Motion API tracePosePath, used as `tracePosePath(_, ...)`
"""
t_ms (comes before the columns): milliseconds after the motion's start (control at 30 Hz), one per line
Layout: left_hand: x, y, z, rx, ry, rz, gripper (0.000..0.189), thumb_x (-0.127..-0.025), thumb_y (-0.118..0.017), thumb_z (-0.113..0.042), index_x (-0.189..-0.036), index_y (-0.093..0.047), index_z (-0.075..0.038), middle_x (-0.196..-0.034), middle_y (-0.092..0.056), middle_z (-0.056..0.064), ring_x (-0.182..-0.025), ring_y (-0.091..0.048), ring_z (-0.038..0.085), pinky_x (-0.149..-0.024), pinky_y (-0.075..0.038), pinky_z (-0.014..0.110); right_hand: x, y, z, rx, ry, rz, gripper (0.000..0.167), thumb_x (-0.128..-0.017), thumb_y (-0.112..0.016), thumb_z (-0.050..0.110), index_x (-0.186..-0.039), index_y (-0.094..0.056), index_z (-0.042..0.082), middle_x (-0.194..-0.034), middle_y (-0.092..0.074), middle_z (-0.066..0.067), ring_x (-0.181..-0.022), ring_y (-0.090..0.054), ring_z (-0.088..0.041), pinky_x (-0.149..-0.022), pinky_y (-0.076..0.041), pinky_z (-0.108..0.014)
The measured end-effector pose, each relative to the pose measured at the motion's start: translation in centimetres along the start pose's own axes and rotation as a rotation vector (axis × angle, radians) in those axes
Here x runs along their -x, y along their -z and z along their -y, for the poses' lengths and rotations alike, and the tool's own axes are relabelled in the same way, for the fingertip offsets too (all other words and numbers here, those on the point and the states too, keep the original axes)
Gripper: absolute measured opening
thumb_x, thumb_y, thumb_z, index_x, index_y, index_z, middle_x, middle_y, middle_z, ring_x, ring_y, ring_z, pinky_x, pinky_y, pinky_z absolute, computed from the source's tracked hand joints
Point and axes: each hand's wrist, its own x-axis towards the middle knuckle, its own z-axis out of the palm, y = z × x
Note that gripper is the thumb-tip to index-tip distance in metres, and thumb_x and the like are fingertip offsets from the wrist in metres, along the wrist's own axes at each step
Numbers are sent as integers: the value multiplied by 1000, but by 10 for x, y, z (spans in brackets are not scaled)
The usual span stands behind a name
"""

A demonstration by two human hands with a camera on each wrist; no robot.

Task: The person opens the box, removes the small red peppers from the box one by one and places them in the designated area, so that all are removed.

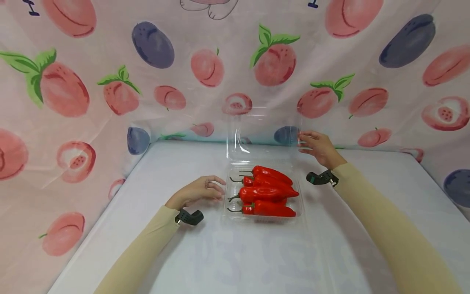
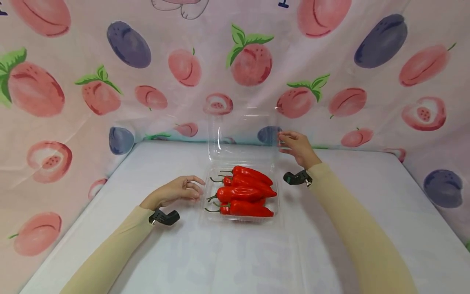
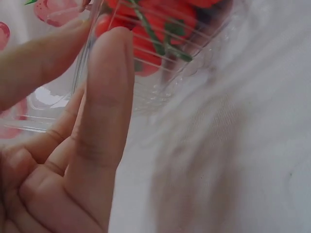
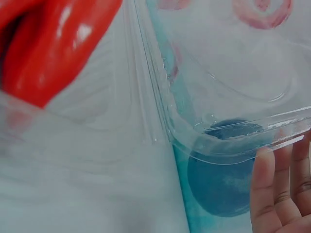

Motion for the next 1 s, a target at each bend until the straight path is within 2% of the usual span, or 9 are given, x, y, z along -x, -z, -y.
tracePosePath(233, 1, -2, -1, -22, 18, 36, 51, -83, -65, -1, -128, -42, 6, -101, -64, 7, -82, -64, 11, -76, -56, 27, 5, 4, -10, 84, -32, -7, 31, -95, -53, 28, -120, -50, 10, -93, -60, 17, -88, -60, -4, -76, -53, -16)
tracePosePath(467, 5, -2, -3, -41, 7, 65, 54, -82, -67, -2, -129, -40, 7, -105, -63, 11, -83, -65, 11, -78, -55, 27, 7, 6, -17, 113, -69, 26, 55, -97, -50, 24, -140, -34, -5, -93, -61, 15, -87, -62, -3, -77, -53, -16)
tracePosePath(567, 6, -2, -3, -48, 0, 76, 53, -82, -67, -1, -127, -40, 7, -103, -63, 8, -84, -65, 11, -78, -54, 27, 7, 8, -22, 146, -81, 52, 56, -98, -49, 23, -141, -31, -8, -92, -62, 15, -89, -62, -4, -78, -53, -16)
tracePosePath(733, 6, -2, -1, -58, -12, 101, 51, -81, -66, 1, -125, -41, 7, -99, -63, 2, -83, -65, 10, -79, -54, 27, 9, 11, -29, 181, -82, 68, 54, -98, -48, 18, -140, -32, -10, -101, -59, 7, -89, -62, -4, -79, -52, -15)
tracePosePath(1000, 7, -4, -4, -46, -11, 128, 50, -81, -67, 2, -123, -40, 7, -97, -63, 2, -82, -65, 10, -78, -55, 29, 10, 13, -41, 142, -97, 104, 54, -98, -48, 14, -141, -28, -13, -87, -61, 23, -87, -62, 2, -79, -52, -14)
